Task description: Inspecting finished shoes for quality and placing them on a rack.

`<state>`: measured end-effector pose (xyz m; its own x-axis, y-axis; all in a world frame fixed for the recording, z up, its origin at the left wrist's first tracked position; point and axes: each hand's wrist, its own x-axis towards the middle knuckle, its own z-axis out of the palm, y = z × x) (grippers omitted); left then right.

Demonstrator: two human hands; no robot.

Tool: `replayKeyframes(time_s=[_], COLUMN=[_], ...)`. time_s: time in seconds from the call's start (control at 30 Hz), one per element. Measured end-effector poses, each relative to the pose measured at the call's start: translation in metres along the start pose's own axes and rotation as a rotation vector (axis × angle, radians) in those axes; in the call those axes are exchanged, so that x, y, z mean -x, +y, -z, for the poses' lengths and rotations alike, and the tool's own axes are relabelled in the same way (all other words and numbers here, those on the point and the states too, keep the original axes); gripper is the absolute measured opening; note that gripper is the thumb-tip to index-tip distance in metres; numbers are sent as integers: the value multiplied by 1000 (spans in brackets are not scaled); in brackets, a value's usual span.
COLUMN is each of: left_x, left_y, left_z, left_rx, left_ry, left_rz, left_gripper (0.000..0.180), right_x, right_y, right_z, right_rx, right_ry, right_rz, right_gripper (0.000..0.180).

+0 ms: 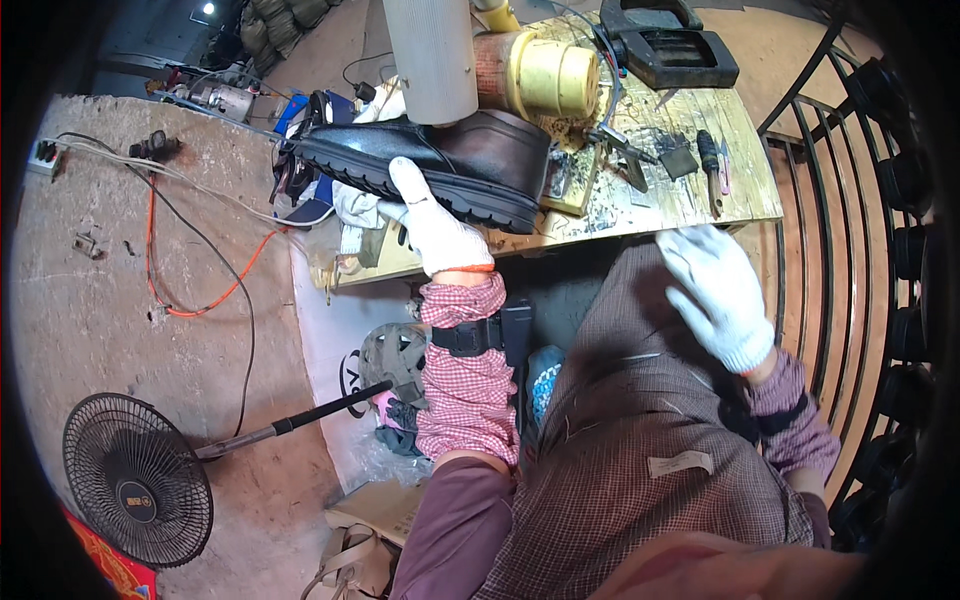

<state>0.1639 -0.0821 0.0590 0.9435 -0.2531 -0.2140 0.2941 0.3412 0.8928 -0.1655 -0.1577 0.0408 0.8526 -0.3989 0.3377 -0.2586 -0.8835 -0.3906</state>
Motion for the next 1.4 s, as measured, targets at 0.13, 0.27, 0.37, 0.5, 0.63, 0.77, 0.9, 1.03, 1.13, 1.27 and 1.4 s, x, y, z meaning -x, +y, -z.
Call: replayKeyframes(time_s=[0.13,0.27,0.37,0.5,0.63,0.77,0.9,1.03,1.13,1.27,1.4], left_x=[28,50,60,50,17,0,-9,-8,8,47,70], left_y=[-22,-39,-33,-8,3,-5,-7,3,6,-8,-27], left_z=[28,40,40,37,27,15,3,3,15,41,54], left_rx=[47,147,16,-107,-33,-50,-151,-152,-62,-83,56], left_ry=[-85,-142,-144,-24,13,15,15,33,-16,-26,-121], left_rz=[-3,107,3,-56,-48,-83,-162,-211,-157,-79,61], left_gripper=[118,111,104,110,111,114,110,103,109,114,106], right_x=[-76,-136,-125,-40,58,130,141,97,38,-66,-133], right_y=[-23,-52,-57,-28,4,10,6,11,9,-25,-76], right_z=[-4,-31,-45,-37,-27,-22,-18,-16,-18,-17,-35], right_rx=[-49,-69,13,42,-21,-126,-108,-65,-34,-74,-166], right_ry=[187,242,31,-309,-398,-253,-224,-244,5,36,247], right_rz=[277,541,568,306,-76,-492,-617,-444,-95,279,564], right_gripper=[49,54,62,69,70,70,71,66,62,54,51])
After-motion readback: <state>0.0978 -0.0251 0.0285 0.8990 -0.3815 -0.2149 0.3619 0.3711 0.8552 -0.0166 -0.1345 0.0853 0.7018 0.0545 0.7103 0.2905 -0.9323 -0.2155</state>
